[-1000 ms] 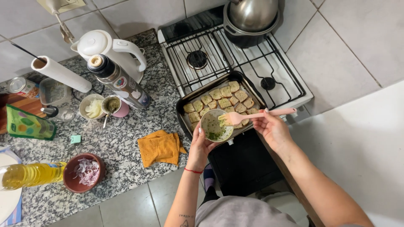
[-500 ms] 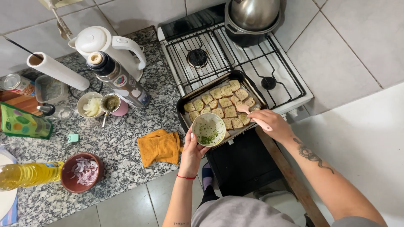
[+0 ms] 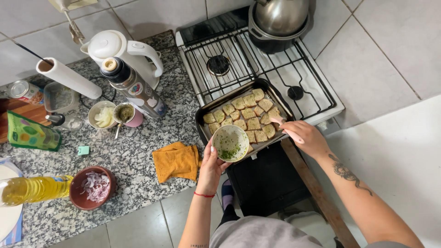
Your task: Preparing bread pieces with a herb and oil mixture on a baking tray.
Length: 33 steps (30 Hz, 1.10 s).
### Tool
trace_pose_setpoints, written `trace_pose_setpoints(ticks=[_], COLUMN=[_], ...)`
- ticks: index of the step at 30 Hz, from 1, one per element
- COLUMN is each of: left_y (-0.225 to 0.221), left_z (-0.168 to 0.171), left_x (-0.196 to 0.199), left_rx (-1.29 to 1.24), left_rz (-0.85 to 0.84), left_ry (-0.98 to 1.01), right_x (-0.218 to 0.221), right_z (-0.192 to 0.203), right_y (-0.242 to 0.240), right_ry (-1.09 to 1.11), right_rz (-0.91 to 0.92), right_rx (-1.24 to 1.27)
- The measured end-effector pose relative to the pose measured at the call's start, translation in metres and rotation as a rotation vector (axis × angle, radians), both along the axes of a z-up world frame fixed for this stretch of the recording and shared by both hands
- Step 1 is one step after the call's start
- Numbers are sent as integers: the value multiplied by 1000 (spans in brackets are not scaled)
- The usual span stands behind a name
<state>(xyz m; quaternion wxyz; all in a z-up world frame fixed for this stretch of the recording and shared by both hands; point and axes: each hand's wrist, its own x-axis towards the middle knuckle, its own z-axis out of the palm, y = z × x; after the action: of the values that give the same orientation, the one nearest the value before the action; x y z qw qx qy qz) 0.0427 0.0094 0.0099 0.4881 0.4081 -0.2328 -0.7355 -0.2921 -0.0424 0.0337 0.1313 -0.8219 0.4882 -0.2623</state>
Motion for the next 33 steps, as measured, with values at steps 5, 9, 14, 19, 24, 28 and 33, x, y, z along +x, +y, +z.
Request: trace_pose_setpoints(ticks=[5, 9, 14, 19, 24, 28, 33], left_y=[4, -1, -3, -2, -11, -16, -17], left_z=[-1, -1, -4, -10, -3, 7, -2], left_x=[0, -1, -3, -7, -24, -29, -36], left_rx=[8, 7, 23, 1, -24, -104, -88], left_rz=[-9, 2, 4, 6, -59, -77, -43], left_ry=[9, 9, 17, 71, 30, -1, 57], right_x=[3, 13, 15, 44, 79, 86, 89], right_z=[-6, -2, -4, 41, 64, 68, 28], right_y=[-6, -28, -45, -14, 4, 2, -1], right_ry=[-8, -29, -53, -328, -529, -144, -1002], right_rz=[-101, -110, -82, -205, 119, 228, -45], right_rx=[-20, -61, -75, -47, 178, -157, 538])
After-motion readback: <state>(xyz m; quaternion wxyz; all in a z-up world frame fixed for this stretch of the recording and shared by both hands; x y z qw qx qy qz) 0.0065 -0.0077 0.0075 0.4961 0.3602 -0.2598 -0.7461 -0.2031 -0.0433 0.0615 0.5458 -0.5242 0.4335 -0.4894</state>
